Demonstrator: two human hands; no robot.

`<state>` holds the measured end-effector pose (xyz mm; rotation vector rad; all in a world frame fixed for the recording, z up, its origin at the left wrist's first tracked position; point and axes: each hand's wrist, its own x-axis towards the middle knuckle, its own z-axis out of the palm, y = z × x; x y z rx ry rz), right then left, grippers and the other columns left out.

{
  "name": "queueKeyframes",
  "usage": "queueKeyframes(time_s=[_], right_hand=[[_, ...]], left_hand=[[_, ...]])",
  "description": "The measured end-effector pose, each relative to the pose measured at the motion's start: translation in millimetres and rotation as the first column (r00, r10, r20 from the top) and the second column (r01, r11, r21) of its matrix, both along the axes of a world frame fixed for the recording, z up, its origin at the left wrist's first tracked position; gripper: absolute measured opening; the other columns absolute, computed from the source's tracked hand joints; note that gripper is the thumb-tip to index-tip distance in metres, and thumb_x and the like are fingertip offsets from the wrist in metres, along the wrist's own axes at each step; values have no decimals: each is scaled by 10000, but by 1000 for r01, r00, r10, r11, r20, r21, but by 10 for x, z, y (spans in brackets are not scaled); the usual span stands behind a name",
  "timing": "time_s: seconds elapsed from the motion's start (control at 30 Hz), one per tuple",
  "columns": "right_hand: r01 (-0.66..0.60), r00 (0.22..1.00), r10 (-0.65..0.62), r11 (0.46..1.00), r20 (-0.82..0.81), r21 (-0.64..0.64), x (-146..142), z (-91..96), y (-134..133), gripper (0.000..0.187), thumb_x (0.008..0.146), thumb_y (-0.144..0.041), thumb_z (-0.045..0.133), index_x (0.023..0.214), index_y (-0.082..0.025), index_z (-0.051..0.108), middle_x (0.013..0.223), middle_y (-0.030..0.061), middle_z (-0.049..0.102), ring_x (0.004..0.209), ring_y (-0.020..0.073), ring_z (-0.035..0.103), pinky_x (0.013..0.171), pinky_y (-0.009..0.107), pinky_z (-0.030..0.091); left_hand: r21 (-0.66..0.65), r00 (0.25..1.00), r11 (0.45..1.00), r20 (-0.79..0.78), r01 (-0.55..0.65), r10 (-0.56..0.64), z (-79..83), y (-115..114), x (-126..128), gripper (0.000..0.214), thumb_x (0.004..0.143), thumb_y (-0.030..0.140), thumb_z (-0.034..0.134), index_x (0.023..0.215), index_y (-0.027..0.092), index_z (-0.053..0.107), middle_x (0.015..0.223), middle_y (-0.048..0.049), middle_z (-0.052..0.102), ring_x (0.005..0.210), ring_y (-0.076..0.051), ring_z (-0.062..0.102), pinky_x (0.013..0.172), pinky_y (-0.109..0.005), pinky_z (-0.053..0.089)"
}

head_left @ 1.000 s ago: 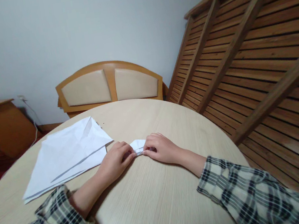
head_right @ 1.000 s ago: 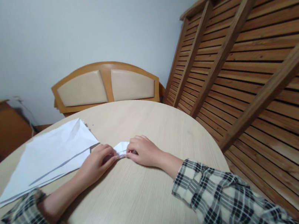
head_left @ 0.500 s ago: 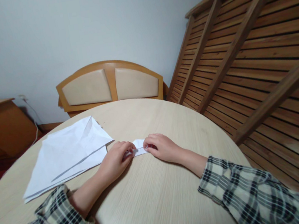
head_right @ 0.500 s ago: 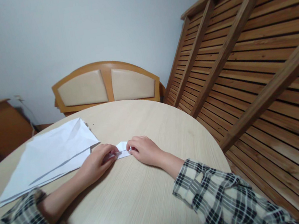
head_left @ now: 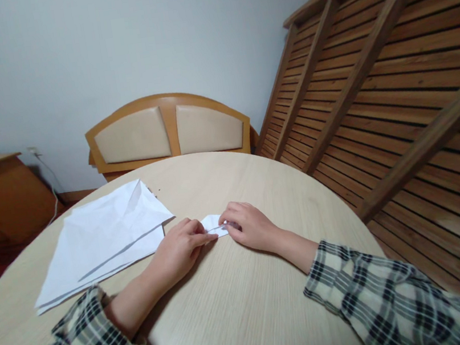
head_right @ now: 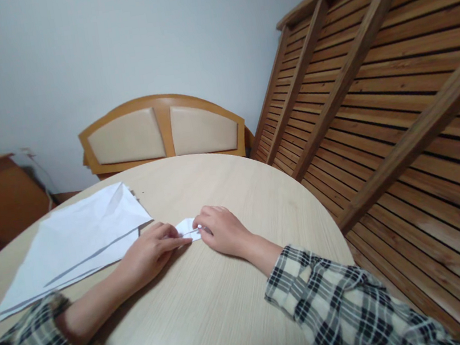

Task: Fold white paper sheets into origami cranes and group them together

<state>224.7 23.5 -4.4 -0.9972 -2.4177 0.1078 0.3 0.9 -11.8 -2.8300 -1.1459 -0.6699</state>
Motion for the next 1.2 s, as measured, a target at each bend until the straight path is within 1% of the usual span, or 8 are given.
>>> queueKeyframes(time_s=[0.1,0.23,0.33,0.47,0.67,0.93,1.1,1.2], right_hand=[[2,1000,-2,1000,-8,14,9,12,-6,297,852,-101,505,1078,-191,677,1043,71,654,1015,205,535,900,356,393],[-45,998,49,997,50,-70,10,4,-22,460,878,-92,433,1302,-216,563,1322,42,597,1289,212,433,1057,397,320],[-56,988,73,990,134,-130,4,17,-39,496,891,-101,397,1359,-211,520,1350,55,585,1353,222,393,1111,430,268],[16,984,9,990,178,-140,6,59,-45,466,891,-110,394,1313,-201,571,1296,92,621,1328,238,442,1129,488,223],[86,988,-74,992,134,-89,10,68,0,376,876,-111,443,1154,-213,675,1164,80,692,1223,233,531,1105,498,224],[56,998,-57,997,-17,-56,6,73,4,245,866,-128,523,950,-198,742,914,48,728,937,187,595,958,378,329],[-7,1000,5,998,-31,-65,1,75,-9,237,860,-127,534,913,-206,751,857,44,709,904,182,586,918,359,334],[-29,999,26,998,-36,-60,3,62,-13,246,855,-117,523,916,-214,741,834,30,704,884,178,577,900,355,333]], left_hand=[[32,999,999,-53,2,0,29,-29,25,294,942,177,526,1124,308,715,917,-65,645,847,-212,557,716,-321,438],[62,995,998,-97,8,-1,56,-52,44,310,968,222,491,1206,311,668,929,-70,632,851,-213,548,719,-325,433],[65,992,998,-123,4,4,69,-56,42,325,975,213,470,1227,302,654,935,-75,629,866,-221,544,731,-338,436],[83,985,996,-168,-16,30,84,-65,39,323,963,193,477,1212,288,661,984,-84,635,905,-242,534,770,-379,442],[123,972,988,-201,-98,122,96,-87,48,345,917,116,480,1187,223,666,1058,-106,633,989,-276,517,844,-430,441],[-25,981,988,-129,-151,147,161,-115,63,303,929,217,445,1109,163,683,1043,-97,677,981,-275,557,880,-456,440],[-74,983,981,-49,-179,176,156,-120,76,400,942,451,462,1065,158,706,1072,-109,697,980,-283,580,884,-462,450],[-83,984,981,-37,-177,174,154,-121,79,357,894,402,544,1090,146,697,1098,-115,699,1006,-294,583,900,-472,453]])
